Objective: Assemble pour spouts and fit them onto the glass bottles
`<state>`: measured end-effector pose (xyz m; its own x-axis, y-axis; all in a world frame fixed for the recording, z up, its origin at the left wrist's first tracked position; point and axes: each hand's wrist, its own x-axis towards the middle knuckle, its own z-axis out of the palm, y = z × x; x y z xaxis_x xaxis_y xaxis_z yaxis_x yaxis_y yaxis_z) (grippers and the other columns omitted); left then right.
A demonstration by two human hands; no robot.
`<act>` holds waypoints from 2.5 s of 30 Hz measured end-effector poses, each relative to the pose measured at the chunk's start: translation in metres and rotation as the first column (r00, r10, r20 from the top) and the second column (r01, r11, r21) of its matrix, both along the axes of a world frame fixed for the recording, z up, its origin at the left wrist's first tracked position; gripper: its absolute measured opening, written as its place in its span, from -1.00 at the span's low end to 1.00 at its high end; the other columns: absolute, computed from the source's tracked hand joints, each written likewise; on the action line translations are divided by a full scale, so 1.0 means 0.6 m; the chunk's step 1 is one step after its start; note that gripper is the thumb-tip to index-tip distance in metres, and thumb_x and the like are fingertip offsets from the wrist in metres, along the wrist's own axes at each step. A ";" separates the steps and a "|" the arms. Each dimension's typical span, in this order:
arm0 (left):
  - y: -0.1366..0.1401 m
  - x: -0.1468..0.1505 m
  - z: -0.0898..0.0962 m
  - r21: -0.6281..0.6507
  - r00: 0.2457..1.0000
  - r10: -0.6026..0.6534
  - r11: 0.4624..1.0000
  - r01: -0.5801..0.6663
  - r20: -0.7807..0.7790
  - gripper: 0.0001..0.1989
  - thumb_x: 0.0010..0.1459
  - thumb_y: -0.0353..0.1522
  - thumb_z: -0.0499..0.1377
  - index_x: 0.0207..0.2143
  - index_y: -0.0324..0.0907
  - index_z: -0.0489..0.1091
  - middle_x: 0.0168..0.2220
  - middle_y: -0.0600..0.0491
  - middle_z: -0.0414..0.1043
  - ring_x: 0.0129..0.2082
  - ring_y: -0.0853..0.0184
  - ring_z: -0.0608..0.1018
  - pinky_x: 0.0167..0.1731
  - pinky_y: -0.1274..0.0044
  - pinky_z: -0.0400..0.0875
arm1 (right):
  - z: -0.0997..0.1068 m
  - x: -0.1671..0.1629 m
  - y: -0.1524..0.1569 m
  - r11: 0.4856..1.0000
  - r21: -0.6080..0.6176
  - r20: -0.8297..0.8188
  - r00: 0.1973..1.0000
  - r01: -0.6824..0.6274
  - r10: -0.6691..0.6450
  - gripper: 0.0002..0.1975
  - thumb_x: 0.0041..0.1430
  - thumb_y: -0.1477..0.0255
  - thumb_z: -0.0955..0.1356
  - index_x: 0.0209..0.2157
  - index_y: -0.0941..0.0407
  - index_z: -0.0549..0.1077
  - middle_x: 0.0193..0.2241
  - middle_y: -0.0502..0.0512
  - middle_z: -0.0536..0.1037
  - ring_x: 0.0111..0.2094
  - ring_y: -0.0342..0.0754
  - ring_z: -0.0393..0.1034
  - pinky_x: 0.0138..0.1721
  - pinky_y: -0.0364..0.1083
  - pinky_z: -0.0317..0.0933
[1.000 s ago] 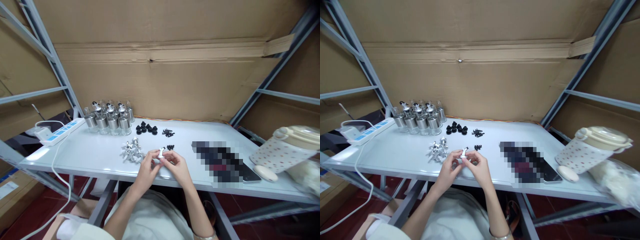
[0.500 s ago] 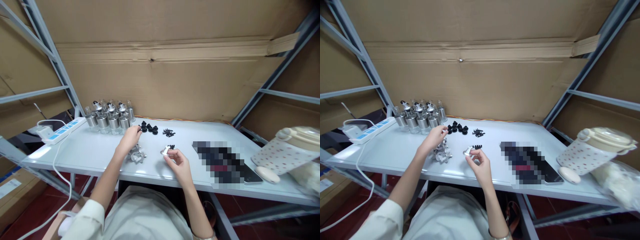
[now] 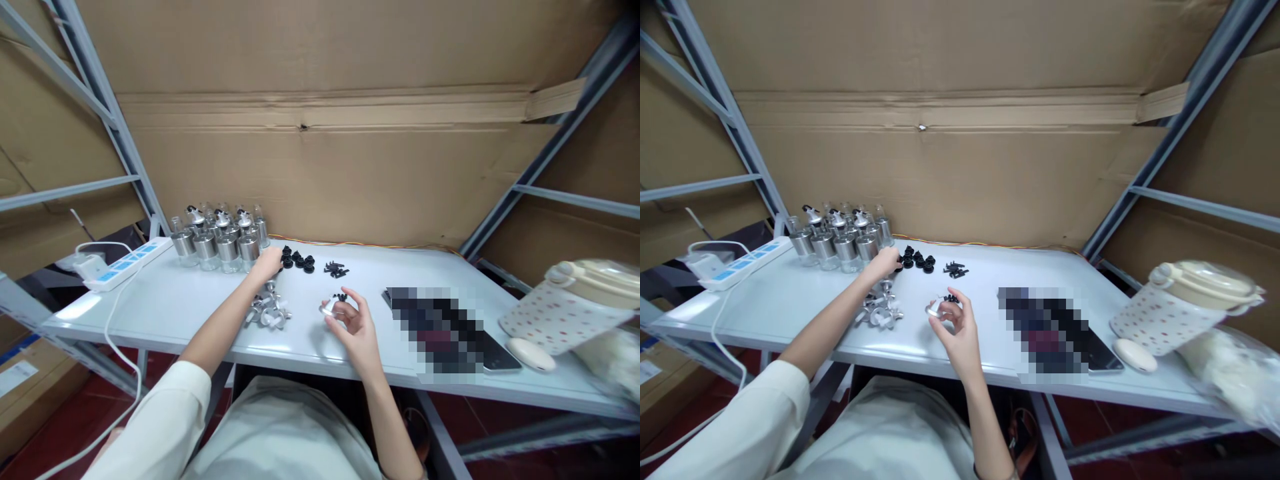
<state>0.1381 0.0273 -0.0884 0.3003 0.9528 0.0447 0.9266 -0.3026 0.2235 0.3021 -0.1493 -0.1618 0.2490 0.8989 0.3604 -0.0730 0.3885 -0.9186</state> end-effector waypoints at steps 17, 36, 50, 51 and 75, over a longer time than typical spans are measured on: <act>-0.261 0.048 -0.125 0.178 0.282 -0.190 0.982 0.066 0.941 -0.76 -0.02 -0.55 0.18 -0.26 -0.17 0.29 -0.27 0.07 0.38 -0.23 0.38 0.50 -0.14 0.50 0.43 | 0.007 -0.003 -0.002 0.993 0.061 -0.164 0.982 0.105 -0.094 -0.60 -0.06 0.35 0.47 -0.22 0.04 0.26 -0.30 0.06 0.54 -0.34 -0.10 0.44 -0.18 -0.04 0.30; -0.261 0.041 -0.116 0.171 0.133 -0.195 0.971 0.169 0.972 -0.85 -0.02 -0.53 0.21 -0.37 -0.21 0.32 -0.26 0.03 0.38 -0.23 0.40 0.51 -0.16 0.53 0.43 | 0.008 -0.006 -0.005 0.998 0.051 -0.106 0.994 0.032 -0.027 -0.64 -0.08 0.37 0.48 -0.26 0.05 0.31 -0.27 0.07 0.52 -0.35 -0.11 0.42 -0.24 -0.07 0.31; -0.264 0.038 -0.115 0.186 0.055 -0.193 0.977 0.109 0.980 -0.87 -0.06 -0.50 0.27 -0.37 -0.22 0.47 -0.28 -0.01 0.45 -0.22 0.34 0.53 -0.15 0.49 0.46 | 0.014 -0.009 -0.006 0.998 0.060 -0.078 0.997 -0.017 0.021 -0.65 -0.16 0.40 0.51 -0.32 0.05 0.34 -0.28 0.08 0.55 -0.23 -0.02 0.45 -0.22 -0.04 0.35; -0.263 0.038 -0.115 0.190 0.050 -0.196 0.977 0.100 0.979 -0.88 -0.07 -0.50 0.27 -0.38 -0.22 0.48 -0.29 -0.01 0.45 -0.22 0.35 0.53 -0.16 0.50 0.46 | 0.014 -0.009 -0.006 0.998 0.055 -0.079 0.996 -0.027 0.031 -0.65 -0.16 0.41 0.52 -0.33 0.05 0.34 -0.28 0.08 0.55 -0.23 -0.03 0.45 -0.22 -0.04 0.36; -0.266 0.036 -0.118 0.325 0.156 -0.313 0.944 -0.052 0.937 -0.93 -0.06 -0.46 0.31 -0.44 -0.17 0.51 -0.37 0.03 0.48 -0.30 0.35 0.52 -0.26 0.52 0.43 | 0.013 -0.003 -0.004 0.998 0.058 0.157 0.987 -0.022 0.013 -0.79 -0.03 0.34 0.44 -0.28 0.02 0.52 -0.17 0.13 0.46 -0.12 0.04 0.39 -0.14 0.03 0.34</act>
